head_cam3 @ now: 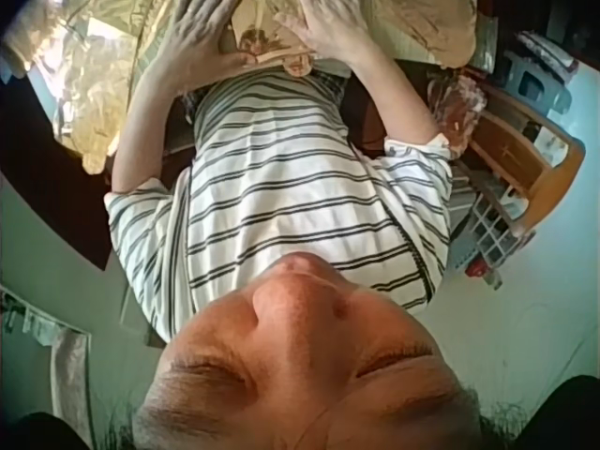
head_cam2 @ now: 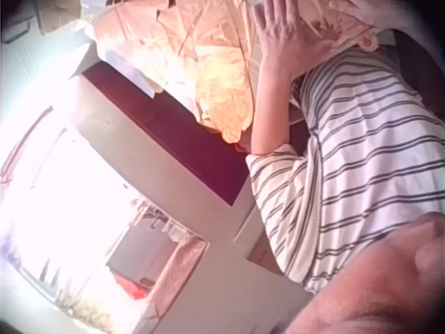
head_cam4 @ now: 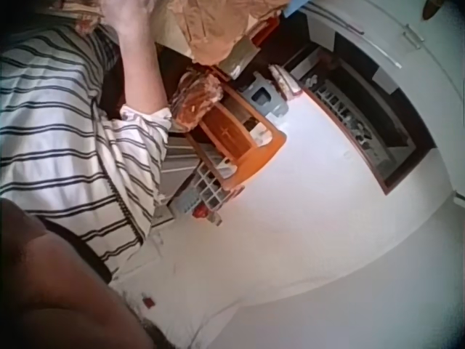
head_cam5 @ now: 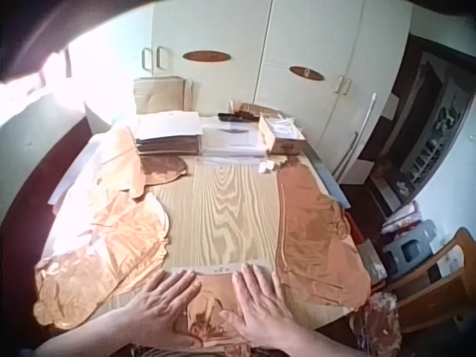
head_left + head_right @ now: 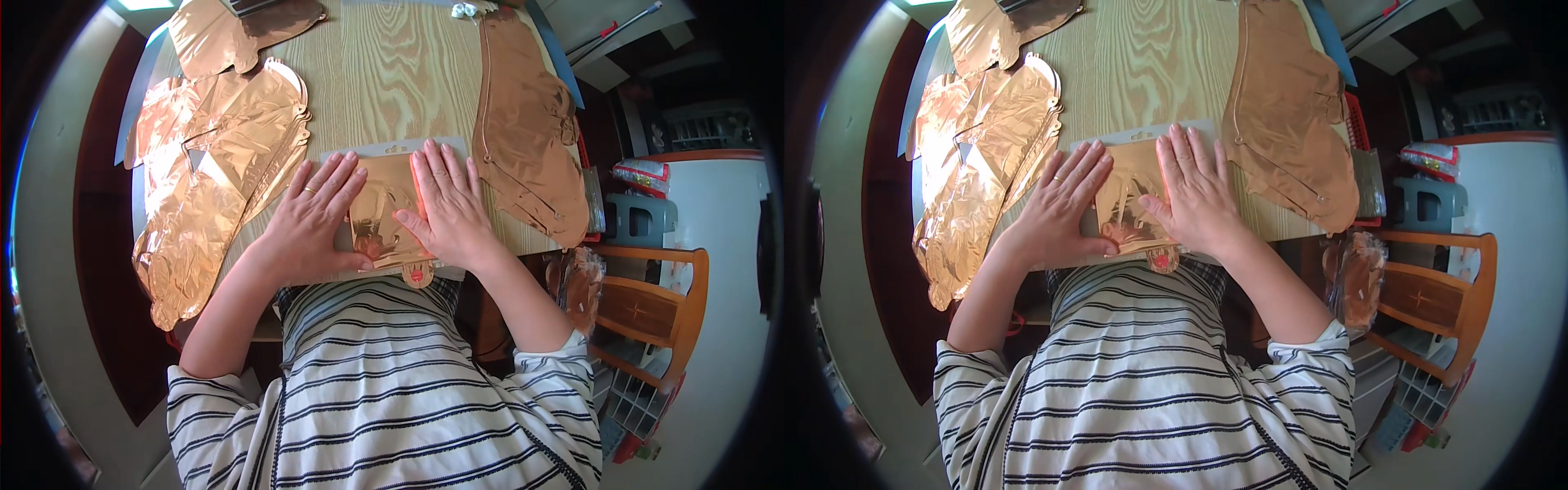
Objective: Folding gold foil balloons and placing them onto cardboard backing into plastic sleeves.
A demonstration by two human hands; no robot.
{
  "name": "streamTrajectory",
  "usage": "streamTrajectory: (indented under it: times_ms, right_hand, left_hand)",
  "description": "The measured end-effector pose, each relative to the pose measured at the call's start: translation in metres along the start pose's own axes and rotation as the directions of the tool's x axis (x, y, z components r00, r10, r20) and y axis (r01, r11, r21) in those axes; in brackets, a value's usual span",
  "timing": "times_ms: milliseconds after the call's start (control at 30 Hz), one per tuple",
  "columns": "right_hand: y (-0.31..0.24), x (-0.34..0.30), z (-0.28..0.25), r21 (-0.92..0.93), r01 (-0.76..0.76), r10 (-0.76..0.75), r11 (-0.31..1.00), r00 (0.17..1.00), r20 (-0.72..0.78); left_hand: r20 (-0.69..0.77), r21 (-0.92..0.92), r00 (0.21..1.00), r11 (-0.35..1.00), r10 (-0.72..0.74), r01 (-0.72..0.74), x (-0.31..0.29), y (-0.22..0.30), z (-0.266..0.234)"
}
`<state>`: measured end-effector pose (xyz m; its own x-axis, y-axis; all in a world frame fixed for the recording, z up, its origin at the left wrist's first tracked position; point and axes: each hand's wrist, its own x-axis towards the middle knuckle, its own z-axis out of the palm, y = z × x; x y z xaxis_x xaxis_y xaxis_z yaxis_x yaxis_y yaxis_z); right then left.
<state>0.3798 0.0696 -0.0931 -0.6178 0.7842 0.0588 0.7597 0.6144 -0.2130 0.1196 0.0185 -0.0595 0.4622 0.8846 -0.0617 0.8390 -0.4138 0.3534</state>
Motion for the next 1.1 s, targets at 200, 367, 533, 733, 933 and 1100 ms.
streamTrajectory:
  times_ms: [200, 367, 533, 733, 933, 1100]
  right_hand:
    - [-0.002, -0.001, -0.003, 0.024, -0.015, 0.015, 1.0, 1.0, 0.003]
    - [-0.004, -0.003, -0.008, 0.086, -0.06, 0.056, 0.994, 0.998, 0.042]
    - [-0.004, -0.009, -0.012, 0.14, -0.047, 0.045, 0.989, 0.999, 0.017]
    - [0.008, -0.015, -0.021, 0.412, 0.006, 0.03, 0.911, 0.996, -0.08]
    - [0.017, -0.053, -0.076, 0.385, 0.108, -0.069, 0.916, 0.991, -0.115]
    - [0.001, -0.089, -0.065, 0.223, 0.147, -0.12, 0.964, 0.984, -0.131]
  left_hand:
    - [0.015, -0.039, 0.999, 0.999, 0.032, -0.031, -0.002, -0.007, -0.006]
    - [-0.024, -0.129, 0.997, 0.988, 0.079, -0.082, 0.001, -0.014, -0.012]
    - [-0.093, -0.168, 0.991, 0.979, 0.098, -0.113, 0.0, -0.021, -0.006]
    - [-0.145, -0.233, 0.985, 0.965, 0.093, -0.125, 0.003, -0.023, -0.005]
    - [-0.207, -0.198, 0.971, 0.967, 0.12, -0.162, -0.011, -0.011, -0.011]
    - [-0.233, -0.072, 0.934, 0.953, 0.272, -0.295, -0.037, 0.028, 0.007]
